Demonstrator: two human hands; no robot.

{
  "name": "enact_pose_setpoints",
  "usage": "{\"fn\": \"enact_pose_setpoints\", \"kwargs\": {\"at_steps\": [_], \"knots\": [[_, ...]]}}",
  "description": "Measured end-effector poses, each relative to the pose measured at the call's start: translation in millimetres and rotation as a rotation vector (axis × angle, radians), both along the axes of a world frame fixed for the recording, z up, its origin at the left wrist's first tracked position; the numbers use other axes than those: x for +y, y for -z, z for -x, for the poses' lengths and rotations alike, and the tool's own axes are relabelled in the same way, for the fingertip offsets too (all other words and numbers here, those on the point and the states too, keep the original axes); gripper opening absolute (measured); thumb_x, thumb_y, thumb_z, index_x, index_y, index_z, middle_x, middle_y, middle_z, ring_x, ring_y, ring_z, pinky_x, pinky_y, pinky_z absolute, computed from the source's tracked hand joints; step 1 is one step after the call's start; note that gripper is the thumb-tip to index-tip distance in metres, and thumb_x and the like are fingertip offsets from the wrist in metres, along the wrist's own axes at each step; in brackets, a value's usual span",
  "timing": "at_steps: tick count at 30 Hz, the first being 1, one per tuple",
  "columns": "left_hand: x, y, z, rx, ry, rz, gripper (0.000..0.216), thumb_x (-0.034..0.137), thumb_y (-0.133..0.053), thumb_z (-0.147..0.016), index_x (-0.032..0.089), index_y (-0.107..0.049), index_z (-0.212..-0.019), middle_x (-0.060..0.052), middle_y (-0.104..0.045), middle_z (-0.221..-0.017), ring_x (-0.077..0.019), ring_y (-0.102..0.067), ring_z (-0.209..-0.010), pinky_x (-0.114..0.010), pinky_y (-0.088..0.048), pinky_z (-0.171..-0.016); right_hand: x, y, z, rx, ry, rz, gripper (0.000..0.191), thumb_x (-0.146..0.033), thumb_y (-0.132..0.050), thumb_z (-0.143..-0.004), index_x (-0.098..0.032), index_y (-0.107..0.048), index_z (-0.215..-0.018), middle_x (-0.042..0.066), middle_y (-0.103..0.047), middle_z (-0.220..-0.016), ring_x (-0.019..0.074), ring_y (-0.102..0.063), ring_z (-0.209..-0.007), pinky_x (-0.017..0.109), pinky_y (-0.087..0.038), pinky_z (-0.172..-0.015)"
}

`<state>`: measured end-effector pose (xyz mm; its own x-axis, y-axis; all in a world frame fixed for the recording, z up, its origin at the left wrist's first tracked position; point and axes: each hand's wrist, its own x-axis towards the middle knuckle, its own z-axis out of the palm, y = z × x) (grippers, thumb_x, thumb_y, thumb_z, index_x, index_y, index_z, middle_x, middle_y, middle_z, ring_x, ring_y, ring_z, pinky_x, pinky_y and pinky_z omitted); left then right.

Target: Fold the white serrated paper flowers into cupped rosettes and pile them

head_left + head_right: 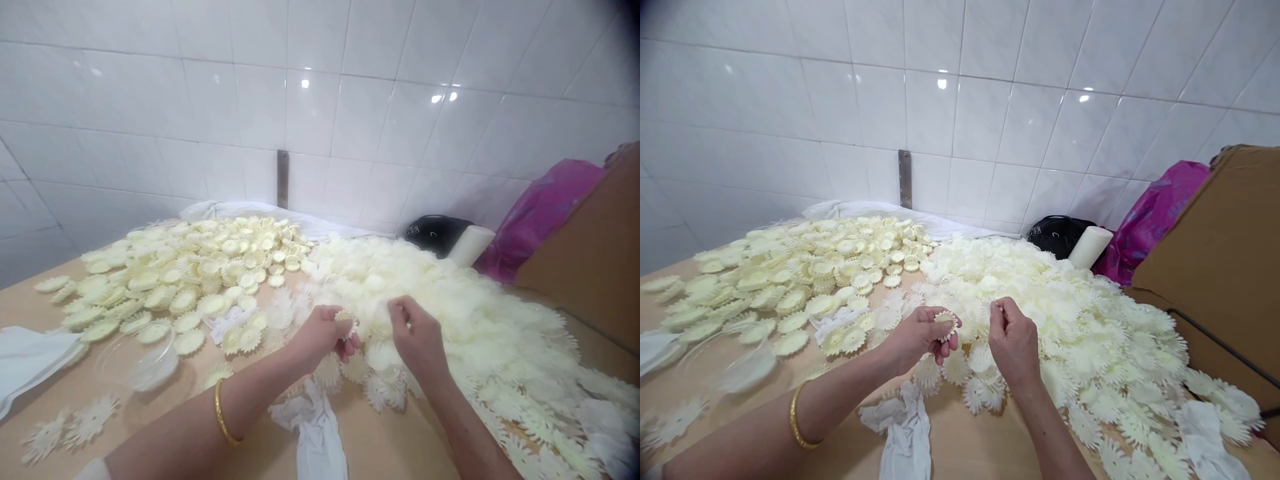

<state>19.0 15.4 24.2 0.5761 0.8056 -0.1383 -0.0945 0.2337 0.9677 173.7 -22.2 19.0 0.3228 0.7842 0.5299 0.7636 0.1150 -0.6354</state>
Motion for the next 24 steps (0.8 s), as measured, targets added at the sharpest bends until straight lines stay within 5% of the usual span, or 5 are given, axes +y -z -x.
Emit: {"fn": "enact_pose_setpoints", "kwargs": {"at_steps": [3,9,17,20,24], "knots": [[1,1.4,0,0.008,-0.009,-0.012,0.019,0.030,-0.061,-0.066,0.013,-0.051,-0.066,-0.001,-0.054,-0.052,-0.0065,-0.043,-0.039,-0.020,-0.034,-0.038,-1,-0.3,1,0.026,-0.023,0.000,0.021,-0.032,-0.040,-0.082,-0.019,-0.054,-0.090,-0.007,-0.035,-0.044,0.0118,-0.037,-0.040,0.023,-0.030,-0.044],[3,8.9,1,0.081,-0.029,-0.040,0.030,0.044,-0.056,-0.069,0.015,-0.048,-0.064,0.004,-0.046,-0.044,-0.0043,-0.031,-0.032,-0.020,-0.021,-0.034,-1,-2.2,2,-0.043,-0.059,0.015,0.035,-0.040,-0.042,-0.082,-0.019,-0.048,-0.056,-0.001,-0.043,-0.052,0.0127,-0.043,-0.052,0.025,-0.034,-0.053],[2,16.4,2,0.183,-0.088,-0.192,0.042,0.054,-0.058,-0.062,0.016,-0.044,-0.053,0.005,-0.035,-0.041,-0.0051,-0.030,-0.038,-0.020,-0.020,-0.039,0,-4.2,7,0.083,-0.322,0.011,0.020,-0.035,-0.048,-0.080,-0.019,-0.059,-0.076,0.006,-0.054,-0.096,0.0166,-0.053,-0.080,0.029,-0.042,-0.071],[-2,14.1,1,0.236,-0.060,-0.271,0.039,0.051,-0.058,-0.064,0.015,-0.048,-0.053,0.006,-0.034,-0.041,-0.0057,-0.030,-0.038,-0.021,-0.021,-0.040,-3,-7.8,13,0.205,-0.504,0.134,0.019,-0.033,-0.050,-0.079,-0.020,-0.060,-0.090,0.005,-0.057,-0.096,0.0173,-0.054,-0.083,0.028,-0.043,-0.072],[-6,12.2,-2,0.211,-0.018,-0.363,0.032,0.045,-0.058,-0.066,0.013,-0.055,-0.062,0.005,-0.037,-0.049,-0.0050,-0.029,-0.043,-0.020,-0.023,-0.041,-6,-8.2,19,0.323,-0.543,0.212,0.019,-0.033,-0.050,-0.079,-0.017,-0.059,-0.074,0.002,-0.058,-0.071,0.0152,-0.052,-0.069,0.026,-0.042,-0.063]]}}
